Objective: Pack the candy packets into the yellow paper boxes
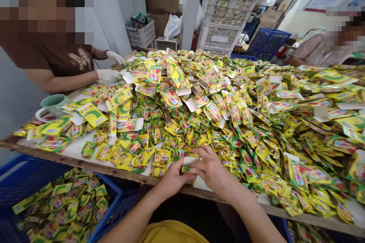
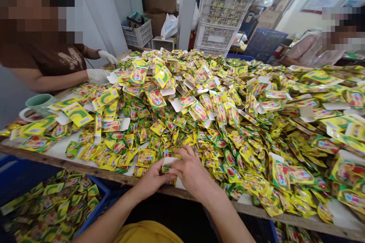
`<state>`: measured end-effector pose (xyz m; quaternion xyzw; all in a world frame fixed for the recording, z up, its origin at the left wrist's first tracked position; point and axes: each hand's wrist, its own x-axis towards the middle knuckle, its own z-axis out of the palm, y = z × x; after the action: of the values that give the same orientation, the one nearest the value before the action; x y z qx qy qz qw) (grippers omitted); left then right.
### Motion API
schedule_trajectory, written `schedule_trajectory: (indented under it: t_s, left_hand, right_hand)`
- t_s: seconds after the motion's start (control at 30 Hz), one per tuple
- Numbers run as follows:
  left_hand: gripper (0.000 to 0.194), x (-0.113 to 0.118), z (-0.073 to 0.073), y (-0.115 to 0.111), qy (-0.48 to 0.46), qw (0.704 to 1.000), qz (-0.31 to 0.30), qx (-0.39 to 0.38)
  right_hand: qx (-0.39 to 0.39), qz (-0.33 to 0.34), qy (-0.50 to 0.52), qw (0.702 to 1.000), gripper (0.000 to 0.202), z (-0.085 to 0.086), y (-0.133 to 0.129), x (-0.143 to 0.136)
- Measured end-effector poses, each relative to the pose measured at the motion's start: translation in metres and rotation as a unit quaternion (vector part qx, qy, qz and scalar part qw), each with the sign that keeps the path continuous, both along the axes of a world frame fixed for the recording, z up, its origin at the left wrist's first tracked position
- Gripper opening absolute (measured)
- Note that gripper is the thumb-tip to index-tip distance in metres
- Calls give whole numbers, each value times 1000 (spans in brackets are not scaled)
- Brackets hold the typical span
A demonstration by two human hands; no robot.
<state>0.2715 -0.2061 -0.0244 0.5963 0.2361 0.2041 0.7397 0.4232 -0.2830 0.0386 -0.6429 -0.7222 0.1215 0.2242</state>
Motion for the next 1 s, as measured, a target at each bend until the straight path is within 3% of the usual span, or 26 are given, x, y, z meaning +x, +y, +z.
schedule_trajectory:
  t_s: [0.07, 0.17, 0.27, 0.37, 0.43, 0.5, 0.57, 0.63, 0.73, 0.9, 1.0]
  left_hand:
    - [30, 0, -2, 0, 1, 1000, -14, 1]
    - [19, 4, -5, 0, 7, 1000, -4, 11]
    - [21, 7, -7, -1, 13, 1000, 6, 8]
    - [25, 4, -2, 0, 19, 1000, 3, 4]
    - [32, -2, 3, 2, 8, 1000, -2, -13]
    - [38, -7, 9, 4, -9, 999, -11, -51]
    - [39, -11, 15, 6, -17, 996, -22, -89]
    - [34, -11, 19, 7, -13, 995, -26, -100]
    - [29, -8, 21, 8, -8, 990, -23, -138]
    - [27, -5, 20, 7, -40, 965, 5, -258]
    - [26, -5, 18, 8, -31, 965, 1, -260]
  right_hand:
    - [-12, 7, 6, 1000, 18, -2, -2, -4]
    - [48, -56, 40, 996, 13, -16, -4, -14]
    - [114, -113, 101, 982, 8, -30, -5, -20]
    - [111, -145, 183, 966, 12, -34, -10, -18]
    - [102, -222, 295, 924, 13, -36, -15, -15]
    - [80, -298, 440, 843, 16, -39, -19, -14]
    - [31, -304, 567, 765, 25, -41, -22, -14]
    - [-19, -267, 638, 722, 26, -43, -24, -16]
    - [-40, -222, 653, 723, 16, -44, -27, -16]
    - [-1, -208, 647, 734, 12, -49, -33, -13]
    - [-13, -195, 608, 770, 13, -45, -33, -13]
